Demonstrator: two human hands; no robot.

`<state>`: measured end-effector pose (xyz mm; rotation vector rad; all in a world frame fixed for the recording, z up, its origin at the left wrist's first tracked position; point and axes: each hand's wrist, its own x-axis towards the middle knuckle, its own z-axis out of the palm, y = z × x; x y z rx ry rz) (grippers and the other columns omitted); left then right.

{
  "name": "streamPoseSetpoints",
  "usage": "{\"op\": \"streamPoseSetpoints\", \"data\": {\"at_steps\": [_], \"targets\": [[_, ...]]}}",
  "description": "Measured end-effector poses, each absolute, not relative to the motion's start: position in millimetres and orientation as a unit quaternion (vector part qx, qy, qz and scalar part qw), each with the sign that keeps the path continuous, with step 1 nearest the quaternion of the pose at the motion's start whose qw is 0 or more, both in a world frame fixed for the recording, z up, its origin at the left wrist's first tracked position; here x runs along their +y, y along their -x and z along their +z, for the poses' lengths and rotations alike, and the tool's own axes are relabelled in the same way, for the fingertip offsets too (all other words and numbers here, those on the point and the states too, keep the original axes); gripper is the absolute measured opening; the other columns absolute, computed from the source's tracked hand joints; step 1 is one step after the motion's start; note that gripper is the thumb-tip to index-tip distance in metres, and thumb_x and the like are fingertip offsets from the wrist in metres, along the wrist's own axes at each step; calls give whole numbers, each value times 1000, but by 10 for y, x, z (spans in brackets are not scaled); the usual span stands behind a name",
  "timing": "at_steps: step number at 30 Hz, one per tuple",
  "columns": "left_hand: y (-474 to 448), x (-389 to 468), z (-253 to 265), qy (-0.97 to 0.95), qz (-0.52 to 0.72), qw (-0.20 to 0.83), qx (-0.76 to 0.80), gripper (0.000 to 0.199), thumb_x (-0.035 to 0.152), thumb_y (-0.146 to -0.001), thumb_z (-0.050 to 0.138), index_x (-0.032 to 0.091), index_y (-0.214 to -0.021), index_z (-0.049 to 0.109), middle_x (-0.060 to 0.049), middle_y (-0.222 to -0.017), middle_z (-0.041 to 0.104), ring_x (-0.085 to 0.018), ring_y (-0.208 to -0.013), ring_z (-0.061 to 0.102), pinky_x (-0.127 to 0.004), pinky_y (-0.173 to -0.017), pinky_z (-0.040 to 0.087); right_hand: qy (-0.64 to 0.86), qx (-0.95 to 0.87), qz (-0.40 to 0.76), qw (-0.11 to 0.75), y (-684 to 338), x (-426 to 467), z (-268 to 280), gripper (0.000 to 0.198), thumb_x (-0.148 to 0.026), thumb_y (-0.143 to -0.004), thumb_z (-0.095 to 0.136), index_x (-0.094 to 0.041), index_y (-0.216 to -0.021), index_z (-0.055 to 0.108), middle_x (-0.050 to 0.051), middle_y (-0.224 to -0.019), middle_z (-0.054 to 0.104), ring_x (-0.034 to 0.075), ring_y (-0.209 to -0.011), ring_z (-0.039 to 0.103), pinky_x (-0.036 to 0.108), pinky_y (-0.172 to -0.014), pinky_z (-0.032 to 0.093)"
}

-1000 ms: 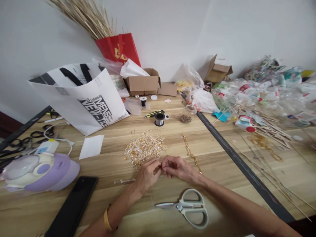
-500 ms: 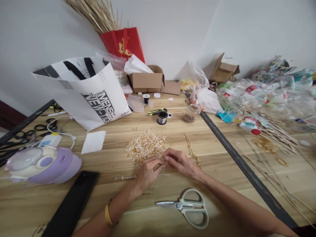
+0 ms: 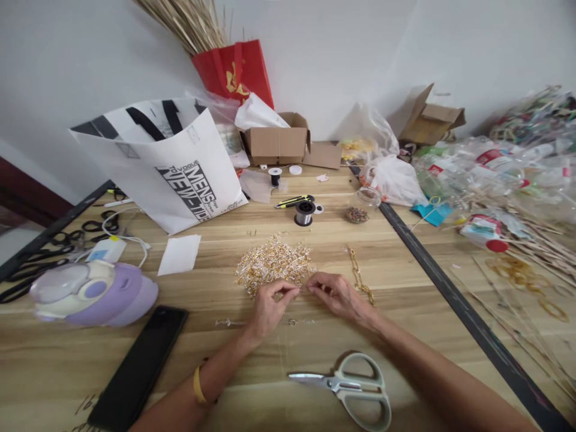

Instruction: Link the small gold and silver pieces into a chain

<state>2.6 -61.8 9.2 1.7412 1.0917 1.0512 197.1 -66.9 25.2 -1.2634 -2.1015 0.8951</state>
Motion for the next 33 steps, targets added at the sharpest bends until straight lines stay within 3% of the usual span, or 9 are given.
{"op": "streamPoseSetpoints", "data": {"at_steps": [5, 12, 22, 27, 33], "targets": [[-10, -589, 80, -690, 421, 384, 447, 14, 20, -79, 60, 15, -66, 63, -1, -65, 66, -13, -62, 60, -22, -62, 47, 491, -800, 269, 216, -2018, -678, 343, 15, -20, -88, 47, -17, -85, 62, 0, -66, 61, 10, -54, 51, 20, -55, 33], [-13, -604, 60, -740, 389, 338, 432, 16, 18, -82, 57, 14, -68, 62, -3, -67, 66, -13, -63, 59, -22, -62, 45, 493, -831, 213, 147, -2025, -676, 367, 17, -16, -89, 46, -18, -85, 62, 3, -77, 66, 13, -64, 58, 21, -59, 31], [-47, -625, 24, -772, 384, 307, 404, 15, 19, -82, 56, 15, -69, 62, -3, -66, 64, -13, -61, 58, -22, -59, 44, 477, -860, 163, 77, -1903, -848, 533, 16, -19, -95, 41, -19, -93, 58, 2, -82, 64, 12, -66, 56, 23, -57, 26], [-73, -619, 51, -771, 378, 315, 405, 14, 18, -82, 55, 15, -69, 62, -2, -66, 64, -13, -61, 58, -22, -59, 44, 463, -882, 86, 11, -1899, -919, 638, 17, -9, -90, 46, -17, -102, 55, 5, -84, 63, 14, -70, 57, 26, -55, 23], [-141, -465, 254, -783, 341, 319, 412, 15, 20, -82, 55, 16, -69, 61, -1, -65, 64, -13, -62, 59, -23, -61, 46, 443, -895, 58, -1, -2009, -919, 653, 17, -6, -88, 46, -16, -99, 54, 6, -89, 58, 13, -69, 54, 25, -55, 27]]}}
